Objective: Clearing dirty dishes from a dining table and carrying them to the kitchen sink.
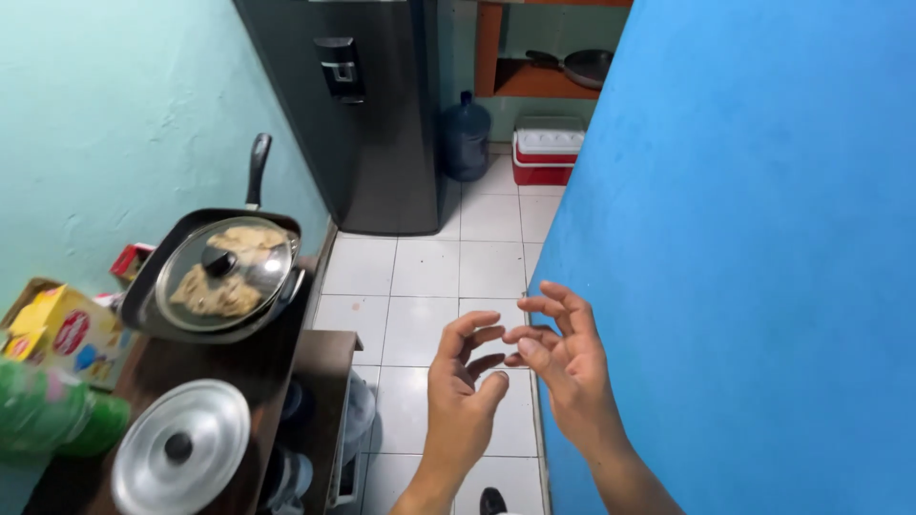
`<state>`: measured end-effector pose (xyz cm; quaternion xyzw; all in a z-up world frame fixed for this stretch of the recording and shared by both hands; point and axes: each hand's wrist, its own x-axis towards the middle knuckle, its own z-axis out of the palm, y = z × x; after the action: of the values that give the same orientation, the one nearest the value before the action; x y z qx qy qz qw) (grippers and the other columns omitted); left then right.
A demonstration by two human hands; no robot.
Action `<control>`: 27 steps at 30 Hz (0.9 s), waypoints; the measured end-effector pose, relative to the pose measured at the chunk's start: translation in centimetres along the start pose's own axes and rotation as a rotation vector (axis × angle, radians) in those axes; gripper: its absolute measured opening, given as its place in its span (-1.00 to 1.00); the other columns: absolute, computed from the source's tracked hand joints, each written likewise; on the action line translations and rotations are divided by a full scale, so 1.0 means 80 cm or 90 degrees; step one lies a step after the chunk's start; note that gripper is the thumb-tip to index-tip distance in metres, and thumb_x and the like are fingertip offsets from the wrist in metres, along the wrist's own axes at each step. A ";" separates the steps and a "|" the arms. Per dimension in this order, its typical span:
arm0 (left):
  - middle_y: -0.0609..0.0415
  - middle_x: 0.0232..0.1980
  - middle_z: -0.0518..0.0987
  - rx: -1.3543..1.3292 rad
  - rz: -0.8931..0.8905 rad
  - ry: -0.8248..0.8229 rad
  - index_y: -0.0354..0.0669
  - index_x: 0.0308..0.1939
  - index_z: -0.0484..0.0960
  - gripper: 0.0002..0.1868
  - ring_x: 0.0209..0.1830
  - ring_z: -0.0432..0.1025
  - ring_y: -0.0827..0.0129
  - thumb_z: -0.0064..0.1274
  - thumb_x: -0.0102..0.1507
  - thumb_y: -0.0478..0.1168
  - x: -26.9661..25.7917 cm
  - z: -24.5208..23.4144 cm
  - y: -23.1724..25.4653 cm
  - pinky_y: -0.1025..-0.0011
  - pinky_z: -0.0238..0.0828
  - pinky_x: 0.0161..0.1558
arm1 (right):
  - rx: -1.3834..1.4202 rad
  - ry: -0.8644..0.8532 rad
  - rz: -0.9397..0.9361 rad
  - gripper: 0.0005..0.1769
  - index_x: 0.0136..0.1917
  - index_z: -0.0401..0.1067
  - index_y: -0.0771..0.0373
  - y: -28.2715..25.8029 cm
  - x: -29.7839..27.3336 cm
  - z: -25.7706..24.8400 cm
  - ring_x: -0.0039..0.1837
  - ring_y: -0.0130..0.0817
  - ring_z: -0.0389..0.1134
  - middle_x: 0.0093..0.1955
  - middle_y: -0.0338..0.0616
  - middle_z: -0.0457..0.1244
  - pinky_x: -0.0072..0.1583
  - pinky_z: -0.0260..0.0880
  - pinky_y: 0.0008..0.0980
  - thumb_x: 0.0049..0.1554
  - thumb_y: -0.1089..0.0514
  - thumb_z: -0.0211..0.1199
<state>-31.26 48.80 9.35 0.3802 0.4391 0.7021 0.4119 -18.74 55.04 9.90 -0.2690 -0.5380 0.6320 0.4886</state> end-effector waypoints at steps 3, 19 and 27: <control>0.00 0.25 0.44 -0.007 -0.017 0.000 -0.24 0.22 0.45 -0.37 0.29 0.39 0.24 -0.08 0.03 -0.54 0.059 -0.005 -0.013 0.23 0.49 0.22 | -0.018 -0.015 0.013 -0.26 0.53 0.01 0.25 0.007 0.060 -0.004 0.16 -0.24 0.37 0.37 0.09 0.12 0.09 0.52 -0.18 0.14 0.26 0.20; -0.02 0.32 0.42 -0.012 -0.019 -0.062 -0.21 0.29 0.41 -0.30 0.41 0.31 0.21 -0.04 0.02 -0.50 0.464 -0.108 -0.078 0.19 0.32 0.32 | -0.049 0.026 -0.003 -0.19 0.56 -0.03 0.27 0.114 0.442 0.032 0.16 -0.20 0.35 0.40 0.12 0.07 0.08 0.50 -0.23 0.11 0.31 0.22; 0.01 0.33 0.41 0.007 -0.053 -0.138 -0.18 0.27 0.44 -0.34 0.43 0.32 0.20 -0.05 0.04 -0.50 0.649 -0.111 -0.105 0.21 0.39 0.32 | -0.015 0.096 -0.026 -0.17 0.57 -0.06 0.29 0.152 0.603 0.014 0.15 -0.20 0.35 0.43 0.17 0.06 0.06 0.50 -0.25 0.11 0.33 0.20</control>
<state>-56.40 95.78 7.56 0.4378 0.4112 0.6364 0.4839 -41.96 99.01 7.72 -0.3106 -0.5124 0.5933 0.5376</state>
